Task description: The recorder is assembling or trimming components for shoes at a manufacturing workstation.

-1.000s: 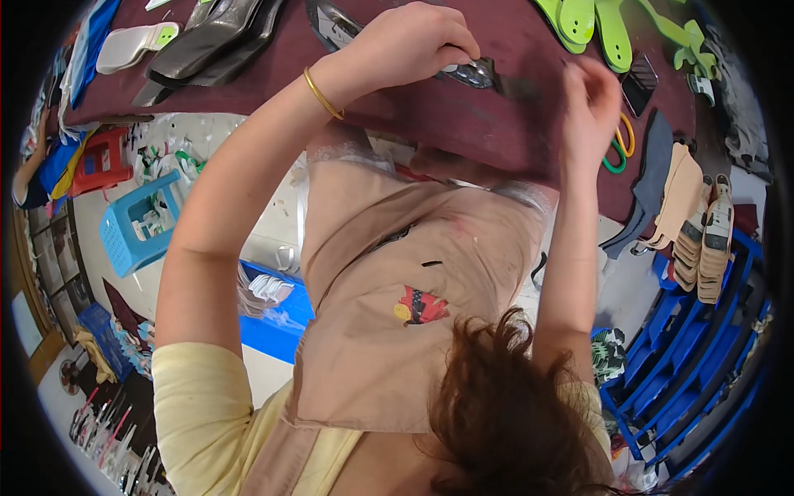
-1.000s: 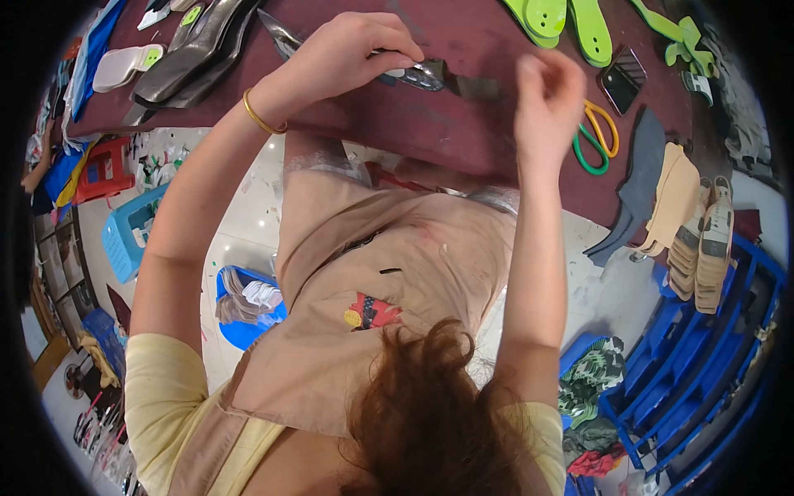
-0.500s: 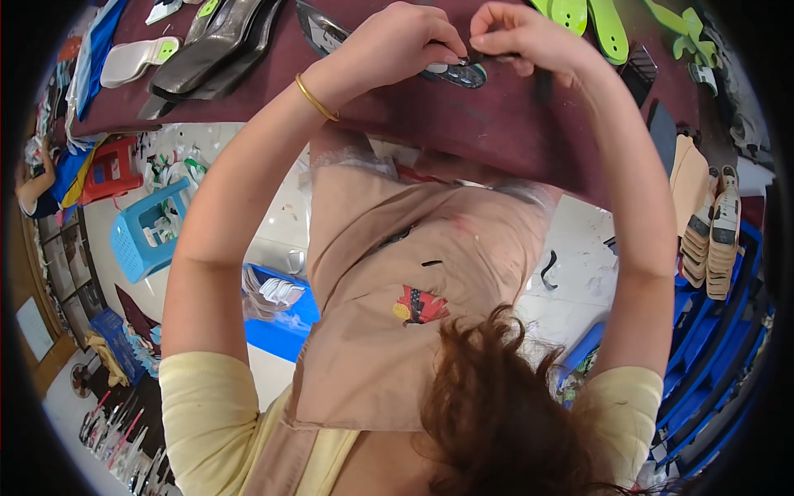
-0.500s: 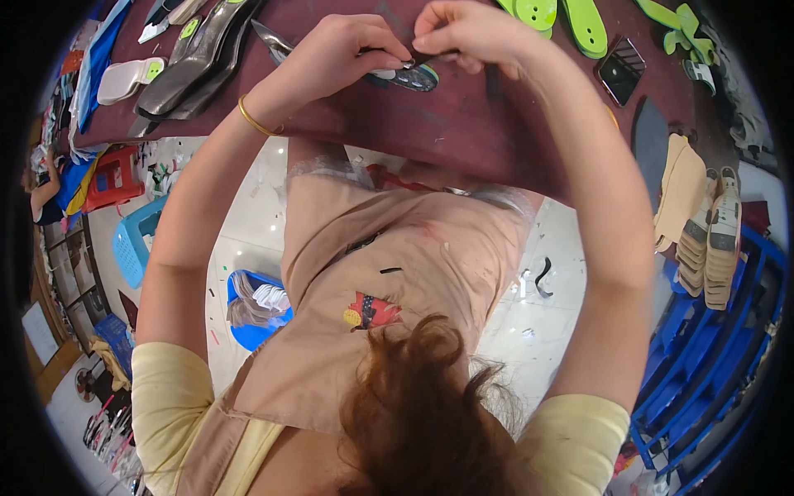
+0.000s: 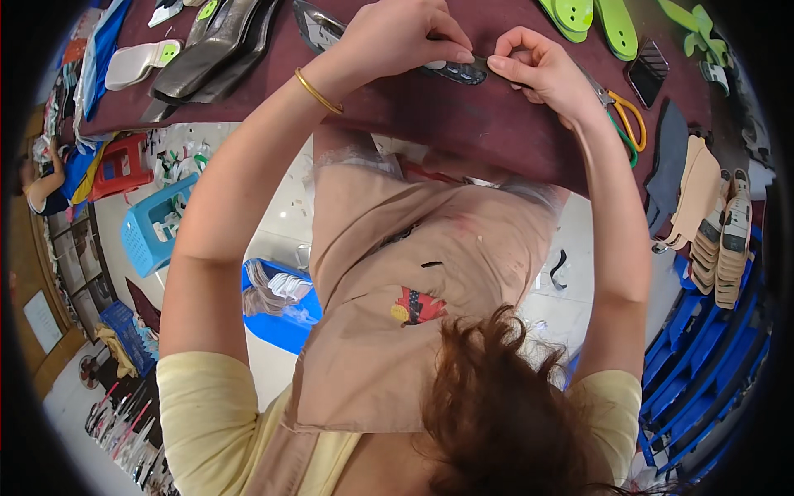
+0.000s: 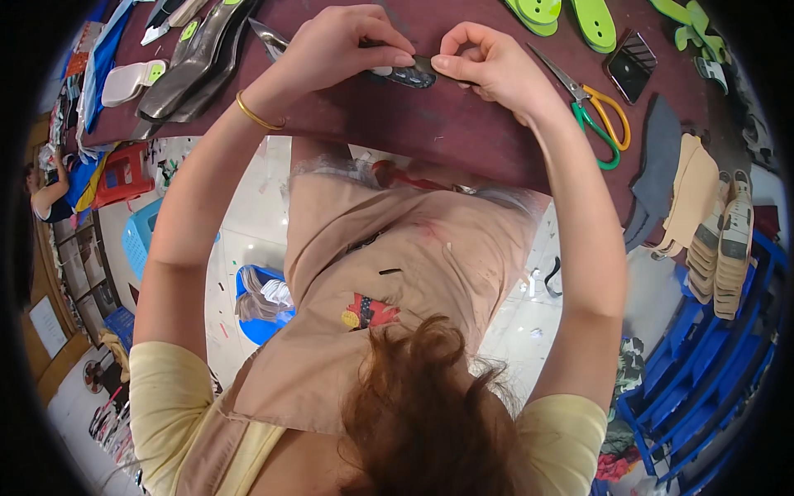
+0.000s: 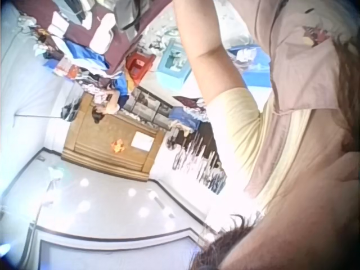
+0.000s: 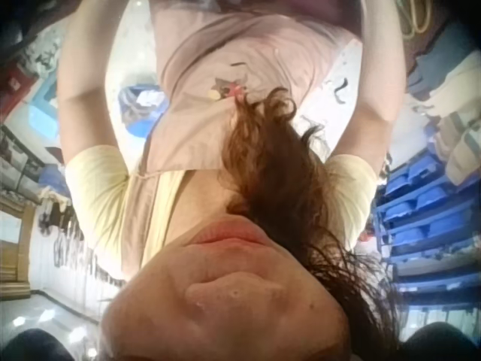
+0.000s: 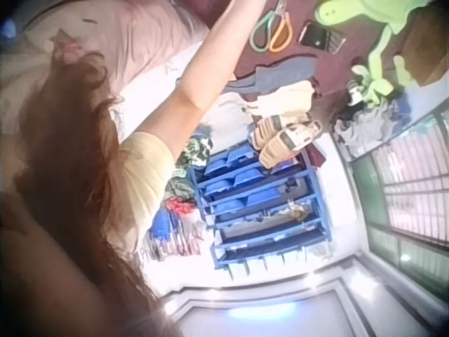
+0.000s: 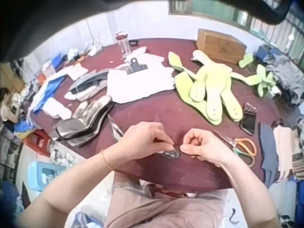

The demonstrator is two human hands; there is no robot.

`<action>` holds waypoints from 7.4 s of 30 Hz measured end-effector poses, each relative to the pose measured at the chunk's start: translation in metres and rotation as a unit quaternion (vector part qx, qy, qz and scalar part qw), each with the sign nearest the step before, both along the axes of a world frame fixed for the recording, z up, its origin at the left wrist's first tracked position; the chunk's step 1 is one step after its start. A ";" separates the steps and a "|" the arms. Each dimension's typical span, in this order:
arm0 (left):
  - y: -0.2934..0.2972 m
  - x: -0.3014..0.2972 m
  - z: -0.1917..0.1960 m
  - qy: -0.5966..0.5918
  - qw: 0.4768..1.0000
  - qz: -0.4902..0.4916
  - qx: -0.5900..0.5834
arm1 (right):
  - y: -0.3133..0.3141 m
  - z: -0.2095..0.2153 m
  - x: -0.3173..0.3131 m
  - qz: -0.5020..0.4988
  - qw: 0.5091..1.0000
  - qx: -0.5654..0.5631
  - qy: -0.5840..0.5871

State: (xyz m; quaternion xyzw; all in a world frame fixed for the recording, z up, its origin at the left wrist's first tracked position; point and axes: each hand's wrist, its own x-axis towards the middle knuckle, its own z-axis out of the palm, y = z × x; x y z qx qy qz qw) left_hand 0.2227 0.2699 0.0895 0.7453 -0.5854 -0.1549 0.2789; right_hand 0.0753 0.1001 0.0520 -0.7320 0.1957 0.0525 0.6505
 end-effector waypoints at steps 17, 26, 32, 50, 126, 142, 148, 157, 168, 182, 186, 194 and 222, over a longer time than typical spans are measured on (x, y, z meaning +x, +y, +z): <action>-0.025 0.006 0.010 -0.172 0.945 -0.154 0.232 | 0.014 -0.025 -0.015 -0.092 0.991 -0.083 -0.054; 0.045 -0.012 0.035 0.032 0.989 -0.122 0.076 | 0.013 0.024 -0.071 -0.123 0.958 0.168 -0.196; 0.077 -0.023 0.036 0.135 0.990 -0.026 0.040 | 0.051 -0.003 -0.067 -0.123 0.934 0.241 -0.235; 0.076 -0.081 -0.013 0.522 0.799 0.206 -0.217 | 0.129 -0.006 -0.040 -0.215 0.893 0.310 -0.245; 0.070 -0.078 -0.015 0.836 0.464 0.251 -0.151 | 0.017 0.024 -0.029 -0.151 0.783 -0.595 -0.097; 0.073 -0.092 -0.017 0.698 0.618 0.190 -0.308 | 0.122 0.026 -0.036 -0.156 0.939 0.304 -0.037; 0.078 -0.088 -0.013 0.672 0.679 0.169 -0.243 | 0.110 0.041 -0.030 -0.232 0.946 -0.016 -0.224; 0.065 -0.093 -0.007 0.711 0.633 0.221 -0.211 | 0.121 0.040 -0.021 -0.076 0.913 -0.300 -0.265; 0.067 -0.091 -0.027 0.663 0.718 0.191 -0.096 | 0.125 0.023 -0.018 -0.156 0.956 -0.153 -0.195; 0.073 -0.096 -0.023 0.645 0.751 0.093 -0.104 | 0.079 0.028 -0.030 -0.022 0.996 0.049 -0.070; 0.069 -0.089 -0.021 0.629 0.770 0.068 -0.088 | 0.090 0.048 -0.025 0.040 0.990 -0.132 0.010; 0.060 -0.096 -0.026 0.493 0.861 0.107 -0.058 | 0.092 0.023 -0.015 -0.085 0.904 0.350 -0.229; 0.054 -0.100 -0.046 0.873 0.482 0.038 -0.054 | 0.084 0.017 -0.002 -0.160 0.914 0.182 -0.326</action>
